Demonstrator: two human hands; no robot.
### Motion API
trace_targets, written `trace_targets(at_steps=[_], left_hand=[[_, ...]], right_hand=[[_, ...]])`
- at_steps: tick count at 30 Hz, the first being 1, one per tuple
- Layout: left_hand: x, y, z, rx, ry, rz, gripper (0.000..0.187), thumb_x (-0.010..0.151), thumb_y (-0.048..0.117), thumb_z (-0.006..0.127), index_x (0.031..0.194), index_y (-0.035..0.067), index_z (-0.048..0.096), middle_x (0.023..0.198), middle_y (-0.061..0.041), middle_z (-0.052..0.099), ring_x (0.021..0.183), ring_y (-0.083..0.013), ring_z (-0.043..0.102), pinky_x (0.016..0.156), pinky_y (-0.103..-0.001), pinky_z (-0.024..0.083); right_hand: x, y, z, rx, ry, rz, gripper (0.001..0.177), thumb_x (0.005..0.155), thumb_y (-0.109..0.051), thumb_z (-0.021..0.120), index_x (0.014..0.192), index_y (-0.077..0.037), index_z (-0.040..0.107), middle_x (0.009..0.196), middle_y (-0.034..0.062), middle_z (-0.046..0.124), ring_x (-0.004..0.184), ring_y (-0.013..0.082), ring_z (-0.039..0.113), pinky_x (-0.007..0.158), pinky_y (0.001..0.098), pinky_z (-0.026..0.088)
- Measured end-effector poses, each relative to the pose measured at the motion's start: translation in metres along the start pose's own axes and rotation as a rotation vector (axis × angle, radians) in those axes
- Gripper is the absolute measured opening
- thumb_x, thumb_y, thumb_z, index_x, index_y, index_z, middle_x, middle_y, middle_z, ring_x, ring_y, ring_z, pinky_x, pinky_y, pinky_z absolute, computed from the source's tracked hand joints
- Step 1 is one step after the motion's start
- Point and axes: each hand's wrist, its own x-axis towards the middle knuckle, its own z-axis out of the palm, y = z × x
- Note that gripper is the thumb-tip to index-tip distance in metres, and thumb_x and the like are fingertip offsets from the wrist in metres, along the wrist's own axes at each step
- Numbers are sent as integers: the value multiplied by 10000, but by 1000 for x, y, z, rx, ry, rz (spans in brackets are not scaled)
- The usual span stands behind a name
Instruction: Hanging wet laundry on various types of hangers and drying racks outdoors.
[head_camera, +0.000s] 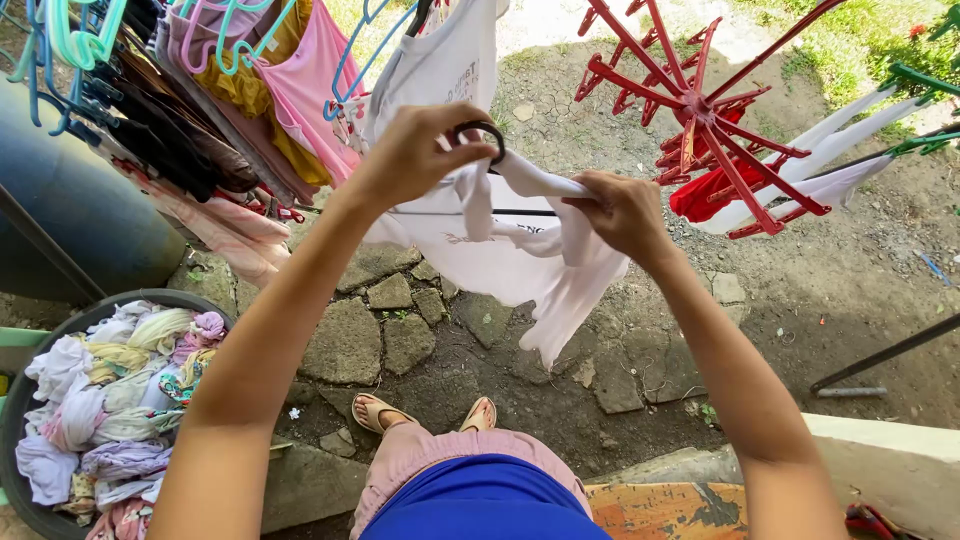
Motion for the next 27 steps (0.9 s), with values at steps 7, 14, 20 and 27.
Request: trace_targets(at_steps=[7,14,20,27], left_hand=[[20,14,12,-65,21,7,544,1046,386,664,1457,47,551,1316,-158,711,1027,-259,754,862,-399,628],[-44,-44,38,-380,260,-466,815,797,388,850,1336,-61,436,1134,-262,660,913,-281,707,804,-430,593],[-68,-98,73,-978,146,-526,339,844,131,842,1075,-89,726,1002,-170,750,853,-204,709,853,-350,578],[-43,-49,63,-1369,179,-468,486,739,169,852,1125,-33,636,985,-168,722,873,-246,736,918,-441,592]], right_hand=[[-25,23,-52,235,-67,214,217,954,-175,729,1148,-84,762,944,97,768,737,172,730,629,327,622],[-43,-4,-115,391,110,452,140,1016,-122,693,1126,-46,733,967,89,741,797,137,697,734,331,615],[-58,-22,-121,89,310,372,128,1086,-127,776,1134,-14,740,838,30,685,736,56,565,657,246,458],[-70,-53,-106,-50,421,366,118,1100,-119,797,1118,-15,744,806,20,670,646,40,521,574,224,396]])
